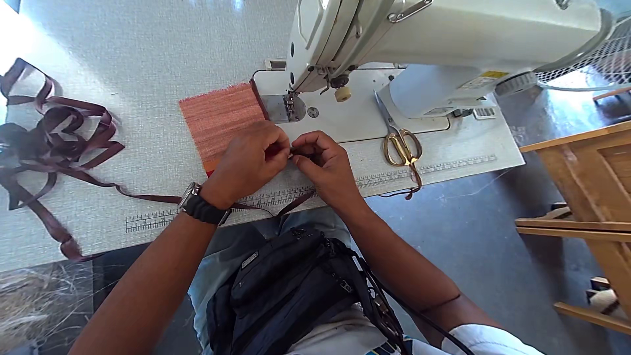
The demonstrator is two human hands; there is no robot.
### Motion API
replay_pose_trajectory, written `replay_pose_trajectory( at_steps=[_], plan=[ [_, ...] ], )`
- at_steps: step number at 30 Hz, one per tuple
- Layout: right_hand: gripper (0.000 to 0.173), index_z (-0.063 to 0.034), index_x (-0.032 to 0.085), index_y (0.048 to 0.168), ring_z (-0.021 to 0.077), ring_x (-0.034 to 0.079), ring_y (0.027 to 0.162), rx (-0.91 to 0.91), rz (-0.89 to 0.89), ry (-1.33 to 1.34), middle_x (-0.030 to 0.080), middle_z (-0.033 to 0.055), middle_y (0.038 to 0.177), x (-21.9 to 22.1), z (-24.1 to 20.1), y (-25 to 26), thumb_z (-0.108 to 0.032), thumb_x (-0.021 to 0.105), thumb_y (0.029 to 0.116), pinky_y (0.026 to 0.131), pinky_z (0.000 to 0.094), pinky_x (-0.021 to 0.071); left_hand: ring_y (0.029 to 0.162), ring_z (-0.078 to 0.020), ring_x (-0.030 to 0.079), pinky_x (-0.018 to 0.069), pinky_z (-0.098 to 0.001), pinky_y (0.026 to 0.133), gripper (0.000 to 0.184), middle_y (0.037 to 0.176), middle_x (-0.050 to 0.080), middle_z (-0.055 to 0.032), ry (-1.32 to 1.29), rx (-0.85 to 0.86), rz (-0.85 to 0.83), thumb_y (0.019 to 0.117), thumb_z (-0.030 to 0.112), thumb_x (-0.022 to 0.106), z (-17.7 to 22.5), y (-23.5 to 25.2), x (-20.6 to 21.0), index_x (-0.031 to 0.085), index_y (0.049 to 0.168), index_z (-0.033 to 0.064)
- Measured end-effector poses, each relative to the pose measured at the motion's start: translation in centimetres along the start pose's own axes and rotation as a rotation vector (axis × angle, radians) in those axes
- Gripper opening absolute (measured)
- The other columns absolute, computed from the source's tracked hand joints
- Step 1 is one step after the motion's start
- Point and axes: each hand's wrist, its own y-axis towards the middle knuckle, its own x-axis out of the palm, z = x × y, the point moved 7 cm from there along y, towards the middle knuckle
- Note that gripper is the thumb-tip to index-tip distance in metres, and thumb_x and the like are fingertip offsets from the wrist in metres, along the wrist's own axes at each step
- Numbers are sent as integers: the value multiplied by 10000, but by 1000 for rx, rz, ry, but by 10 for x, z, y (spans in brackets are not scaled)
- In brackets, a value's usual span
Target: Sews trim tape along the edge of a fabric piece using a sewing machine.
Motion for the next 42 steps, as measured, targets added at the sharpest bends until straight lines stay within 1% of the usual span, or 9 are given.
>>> replay_pose_trajectory(
  at_steps=[6,8,11,13,16,20,31,37,42],
  plan=[
    [159,-41,661,1087,110,597,677,-11,52,-18,653,53,863,0,2,-1,21,639,942,579,231,516,875,-102,644,564,-287,758,110,1023,660,-23,-42,4,6,983,192,645,7,-9,-7,701,1034,112],
    [156,-44,656,1083,104,591,668,-6,53,-10,645,51,848,-1,1,-1,21,636,943,570,223,508,952,-129,656,567,-334,821,190,1071,672,-24,50,-21,-27,994,272,645,13,-9,-11,699,1106,129],
    [155,-46,652,1080,102,587,663,-2,55,-10,636,51,837,-1,2,-1,20,631,941,561,220,504,1134,-268,640,530,-488,956,349,1144,682,-81,275,17,-86,978,398,645,23,-13,-15,693,1186,122],
    [153,-46,649,1079,102,579,648,-4,58,-22,625,48,824,-1,2,-1,17,633,940,550,219,499,1130,-332,632,537,-535,903,397,1142,672,-108,394,19,-113,958,422,668,25,-21,-14,680,1223,125],
    [135,-43,643,1061,103,564,640,-17,64,-39,611,46,816,0,3,-2,17,627,941,543,217,486,1054,-348,644,548,-517,780,311,1073,673,-113,466,-1,-92,978,365,650,22,-30,-7,696,1156,115],
    [123,-48,638,1054,105,567,645,-24,72,-60,619,49,832,1,2,-3,13,634,947,541,218,486,1011,-313,686,573,-488,780,246,1000,688,-111,454,-19,12,1049,250,529,19,-33,2,724,1065,100],
    [97,-54,598,1032,99,582,649,-66,117,-141,626,41,842,-2,1,-6,-31,641,949,547,225,503,856,-352,668,531,-453,589,152,938,636,-148,572,29,96,1024,140,570,28,-31,16,707,1055,81],
    [96,-45,593,1083,132,666,725,-32,117,-136,655,65,899,-5,0,-5,-34,589,987,636,281,603,895,-358,668,527,-454,596,166,983,649,-155,581,31,95,1023,128,572,27,-32,17,715,1095,86],
    [95,-43,599,1084,127,665,717,-50,115,-160,659,63,903,-5,-2,-5,-30,591,990,632,273,601,875,-353,661,517,-439,581,158,971,638,-156,590,33,104,1020,120,576,28,-31,17,717,1081,84]
  ],
)
